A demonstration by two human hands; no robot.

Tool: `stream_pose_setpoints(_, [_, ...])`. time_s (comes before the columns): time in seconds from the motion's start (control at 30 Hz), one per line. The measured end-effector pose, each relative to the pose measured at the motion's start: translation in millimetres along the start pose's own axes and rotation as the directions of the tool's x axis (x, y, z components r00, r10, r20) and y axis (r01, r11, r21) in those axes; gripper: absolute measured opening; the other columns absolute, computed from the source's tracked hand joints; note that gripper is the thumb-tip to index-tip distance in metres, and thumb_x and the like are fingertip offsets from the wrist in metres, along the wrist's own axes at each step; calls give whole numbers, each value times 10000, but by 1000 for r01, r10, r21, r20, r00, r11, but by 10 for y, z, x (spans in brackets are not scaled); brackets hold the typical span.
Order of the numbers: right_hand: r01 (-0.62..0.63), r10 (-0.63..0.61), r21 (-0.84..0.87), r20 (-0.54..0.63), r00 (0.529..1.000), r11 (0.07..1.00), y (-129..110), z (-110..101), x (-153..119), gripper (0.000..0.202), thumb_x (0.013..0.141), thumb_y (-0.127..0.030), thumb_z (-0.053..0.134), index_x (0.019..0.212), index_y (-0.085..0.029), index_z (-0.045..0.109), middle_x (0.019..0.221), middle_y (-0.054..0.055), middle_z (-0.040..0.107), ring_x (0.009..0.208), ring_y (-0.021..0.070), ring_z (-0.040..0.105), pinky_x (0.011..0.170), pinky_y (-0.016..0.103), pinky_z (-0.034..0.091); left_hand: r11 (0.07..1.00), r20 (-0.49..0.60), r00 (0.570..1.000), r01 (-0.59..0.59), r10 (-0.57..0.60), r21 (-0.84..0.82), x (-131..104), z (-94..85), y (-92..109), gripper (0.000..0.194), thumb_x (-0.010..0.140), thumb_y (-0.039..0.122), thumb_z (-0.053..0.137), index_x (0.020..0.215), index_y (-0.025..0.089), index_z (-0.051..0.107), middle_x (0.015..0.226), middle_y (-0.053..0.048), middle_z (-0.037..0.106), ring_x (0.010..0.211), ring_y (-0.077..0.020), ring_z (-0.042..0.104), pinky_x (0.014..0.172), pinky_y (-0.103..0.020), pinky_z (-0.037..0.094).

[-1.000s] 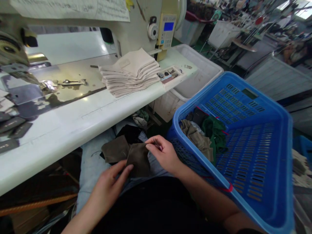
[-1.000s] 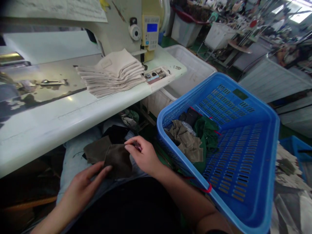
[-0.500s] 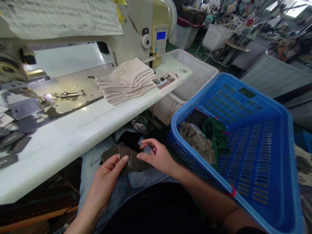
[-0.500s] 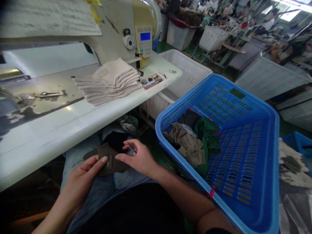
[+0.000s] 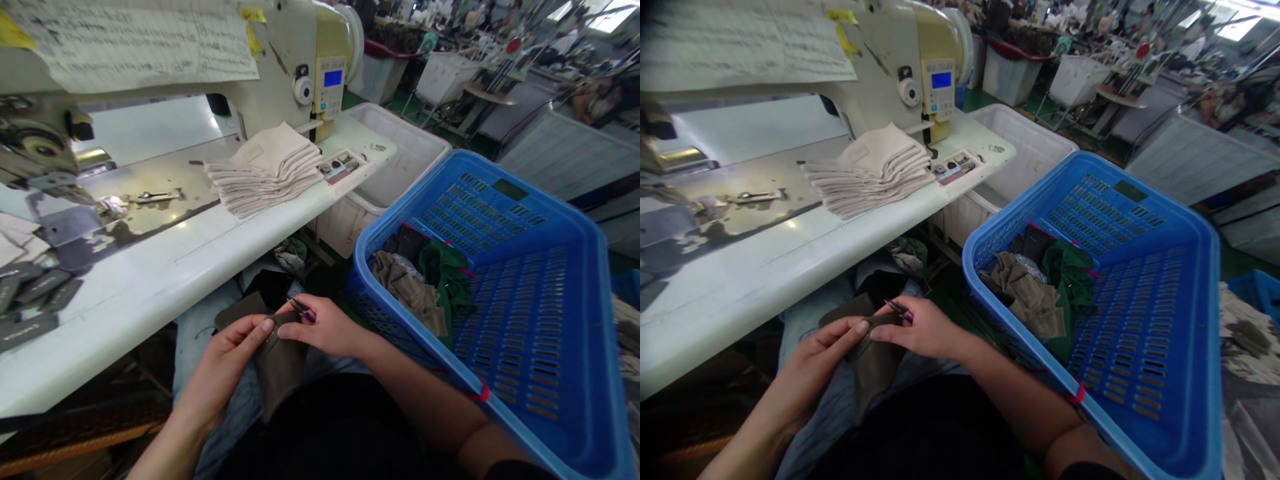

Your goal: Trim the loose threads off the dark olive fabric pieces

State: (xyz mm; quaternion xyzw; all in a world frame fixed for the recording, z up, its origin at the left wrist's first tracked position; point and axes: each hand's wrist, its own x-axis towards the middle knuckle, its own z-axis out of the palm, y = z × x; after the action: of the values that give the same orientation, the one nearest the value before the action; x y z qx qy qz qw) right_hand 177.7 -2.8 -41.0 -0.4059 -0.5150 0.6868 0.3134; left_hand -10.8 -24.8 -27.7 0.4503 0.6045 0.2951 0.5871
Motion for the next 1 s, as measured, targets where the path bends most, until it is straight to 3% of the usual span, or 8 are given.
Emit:
stream_pose_setpoints(0.07, [-17,16,-11,-54,998,1000,-15,-1,8,331,747,-412,814,918,-168,670,831,-10,655,755,144,608,709,267,493,984,-130,985,-93,113,152,-1,0,-16,368,748,561,698,865,212,689,841,-48,733,818,-248,674,746,-357,532])
stream_pose_setpoints(0.17, [-11,3,-50,-152,988,999,-10,-6,20,262,778,-376,777,868,-176,633,789,-25,622,724,132,578,667,249,475,872,-286,864,-286,414,397,-11,-3,-51,301,762,496,701,896,237,624,1009,-68,723,966,-279,673,885,-433,524])
stream_pose_setpoints(0.27, [4,-10,-42,-155,988,999,1,-3,18,220,800,-349,739,849,-183,604,765,-37,588,697,120,549,650,240,454,712,-130,804,-422,580,561,-16,-7,-75,231,815,472,675,840,247,630,1099,-88,719,1088,-314,645,987,-516,466])
stream_pose_setpoints(0.4, [28,-26,15,-98,995,1000,-34,8,2,190,816,-327,710,885,-179,613,786,-30,594,712,123,557,690,253,464,626,49,811,-487,583,610,-9,18,-57,255,860,494,638,796,248,658,1048,-76,739,1148,-341,623,1094,-601,351])
stream_pose_setpoints(0.53, [31,-32,91,5,999,995,-83,0,-1,174,841,-318,689,899,-169,622,780,-31,586,711,114,547,709,250,459,734,160,852,-513,498,445,-37,65,-17,260,939,448,535,809,236,613,989,-59,707,955,-241,664,906,-403,526])
stream_pose_setpoints(0.77, [-24,22,109,23,999,994,-98,5,10,367,762,-427,802,962,-172,631,863,-14,616,772,127,573,750,259,472,735,161,849,-519,504,437,-81,83,-22,259,977,370,474,803,223,599,1163,-83,642,1034,-216,621,911,-327,517])
stream_pose_setpoints(0.9, [7,-11,75,52,999,997,-102,-1,-15,453,672,-328,869,1028,-185,629,921,-18,620,815,132,582,781,260,488,758,121,870,-477,477,444,-57,56,-24,323,976,406,445,749,224,586,1084,-83,652,966,-224,619,857,-332,529])
stream_pose_setpoints(1.0, [44,-43,-9,33,999,999,-92,-10,-28,312,725,-216,776,1000,-178,632,918,-16,620,807,130,578,774,259,486,764,143,873,-480,467,432,-34,65,-13,321,964,406,448,747,224,598,1040,-83,661,934,-228,621,842,-337,533])
